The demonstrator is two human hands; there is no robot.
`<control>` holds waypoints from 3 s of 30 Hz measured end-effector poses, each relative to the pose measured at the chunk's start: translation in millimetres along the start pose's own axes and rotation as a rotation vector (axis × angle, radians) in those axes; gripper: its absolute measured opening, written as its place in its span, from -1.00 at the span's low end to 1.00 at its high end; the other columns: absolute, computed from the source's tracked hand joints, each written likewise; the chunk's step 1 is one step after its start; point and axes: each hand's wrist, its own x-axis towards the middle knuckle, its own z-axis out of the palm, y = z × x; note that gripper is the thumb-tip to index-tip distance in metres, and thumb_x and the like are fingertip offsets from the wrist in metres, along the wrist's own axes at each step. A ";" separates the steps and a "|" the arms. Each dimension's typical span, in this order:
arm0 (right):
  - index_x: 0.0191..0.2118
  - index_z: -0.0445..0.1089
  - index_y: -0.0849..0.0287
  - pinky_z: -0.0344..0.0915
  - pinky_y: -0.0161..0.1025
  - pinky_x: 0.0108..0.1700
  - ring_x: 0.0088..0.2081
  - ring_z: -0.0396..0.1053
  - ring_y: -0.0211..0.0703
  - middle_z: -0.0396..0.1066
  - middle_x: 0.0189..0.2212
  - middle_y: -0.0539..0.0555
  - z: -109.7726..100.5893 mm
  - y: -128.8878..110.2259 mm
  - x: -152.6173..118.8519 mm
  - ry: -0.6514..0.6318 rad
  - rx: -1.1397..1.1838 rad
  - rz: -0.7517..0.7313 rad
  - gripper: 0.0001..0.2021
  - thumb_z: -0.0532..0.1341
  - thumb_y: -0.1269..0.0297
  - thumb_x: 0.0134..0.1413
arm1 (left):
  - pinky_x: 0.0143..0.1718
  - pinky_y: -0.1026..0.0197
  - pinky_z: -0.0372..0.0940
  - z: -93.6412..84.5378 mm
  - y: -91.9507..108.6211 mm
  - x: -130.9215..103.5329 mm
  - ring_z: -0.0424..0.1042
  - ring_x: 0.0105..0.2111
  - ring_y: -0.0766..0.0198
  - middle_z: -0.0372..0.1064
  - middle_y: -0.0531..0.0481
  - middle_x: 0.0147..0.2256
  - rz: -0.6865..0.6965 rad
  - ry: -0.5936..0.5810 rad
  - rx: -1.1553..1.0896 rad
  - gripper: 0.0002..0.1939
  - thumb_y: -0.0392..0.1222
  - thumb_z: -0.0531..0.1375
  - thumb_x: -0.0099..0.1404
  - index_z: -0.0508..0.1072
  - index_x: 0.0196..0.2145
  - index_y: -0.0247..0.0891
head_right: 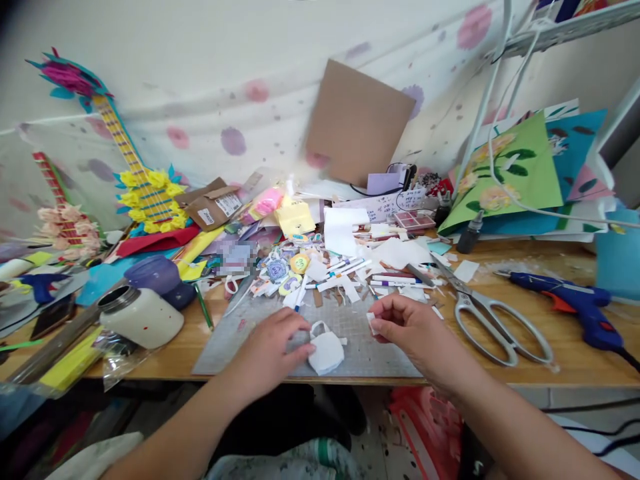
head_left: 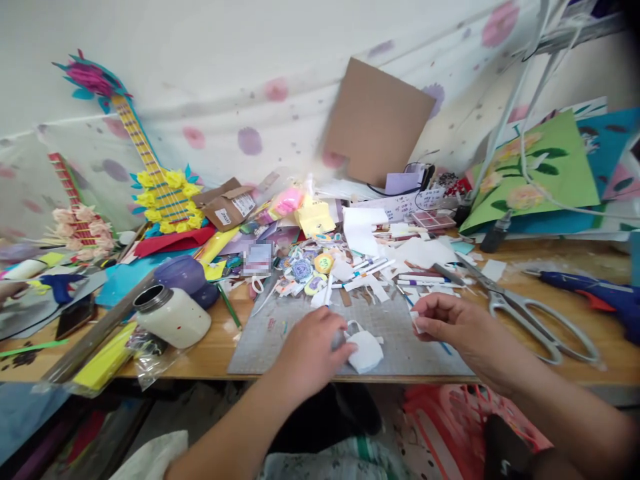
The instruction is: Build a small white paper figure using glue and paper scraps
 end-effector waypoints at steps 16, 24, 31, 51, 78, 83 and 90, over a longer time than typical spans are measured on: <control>-0.43 0.26 0.18 0.20 -0.30 -0.39 -0.50 0.27 -0.29 0.28 -0.58 -0.10 -3.5 -3.3 -9.7 -0.146 0.023 0.017 -0.77 0.26 0.13 -0.05 | -0.14 0.07 0.15 4.7 23.3 19.7 0.30 -0.24 0.10 0.35 0.01 -0.29 0.040 -0.275 -0.158 -0.57 -0.19 0.37 -0.11 0.39 -0.24 -0.17; -0.36 0.33 0.16 0.09 -0.31 -0.38 -0.46 0.17 -0.28 0.23 -0.55 -0.08 -3.6 -23.6 -8.6 -0.168 -0.112 -0.128 -0.87 0.19 0.22 0.08 | -0.43 0.30 0.10 -1.1 30.9 61.4 0.20 -0.47 0.36 0.24 0.11 -0.46 0.021 -0.367 -0.933 -0.62 -0.15 0.36 -0.10 0.30 -0.35 -0.26; -0.34 0.19 0.14 0.11 -0.36 -0.38 -0.43 0.16 -0.31 0.22 -0.48 -0.09 -9.9 -33.4 4.1 -0.268 0.105 -0.133 -0.82 0.21 0.20 0.11 | -0.37 0.27 0.18 -0.4 34.9 87.8 0.31 -0.41 0.31 0.34 0.01 -0.41 0.158 -0.686 -1.158 -0.65 -0.14 0.41 -0.10 0.47 -0.35 -0.30; -0.41 0.31 0.16 0.09 -0.50 -0.56 -0.54 0.22 -0.39 0.29 -0.57 -0.13 3.4 -12.9 36.0 -0.138 -0.433 -0.058 -0.86 0.26 0.43 -0.20 | -0.25 0.24 0.20 32.2 -1.4 103.1 0.37 -0.31 0.20 0.37 0.00 -0.36 0.406 -0.528 -0.820 -0.86 -0.05 0.28 0.10 0.57 -0.38 -0.08; -0.30 0.34 0.24 0.36 -0.26 -0.42 -0.47 0.36 -0.25 0.38 -0.45 0.01 -196.6 7.2 -20.4 0.813 -0.580 0.362 -0.88 0.16 0.29 0.12 | -0.29 0.26 0.24 25.5 8.5 100.8 0.42 -0.39 0.27 0.51 0.05 -0.42 -0.163 -0.272 -1.481 -0.67 -0.21 0.42 -0.10 0.53 -0.31 -0.24; -0.36 0.26 0.12 0.35 -0.24 -0.42 -0.48 0.39 -0.15 0.40 -0.53 -0.01 -138.8 -4.4 -24.9 0.651 -0.317 0.108 -0.81 0.25 0.23 -0.14 | -0.29 0.25 0.23 24.4 9.6 98.8 0.39 -0.41 0.29 0.47 0.03 -0.46 -0.087 -0.279 -1.585 -0.71 -0.18 0.43 -0.12 0.54 -0.38 -0.29; -0.34 0.50 0.10 0.41 -0.14 -0.36 -0.37 0.44 0.04 0.51 -0.42 0.13 -47.9 -1.1 -34.0 0.415 -0.120 0.082 -0.65 0.40 0.04 -0.32 | -0.34 0.24 0.20 24.8 10.4 97.5 0.34 -0.41 0.27 0.38 0.00 -0.43 -0.008 -0.296 -1.613 -0.66 -0.14 0.45 -0.17 0.55 -0.42 -0.36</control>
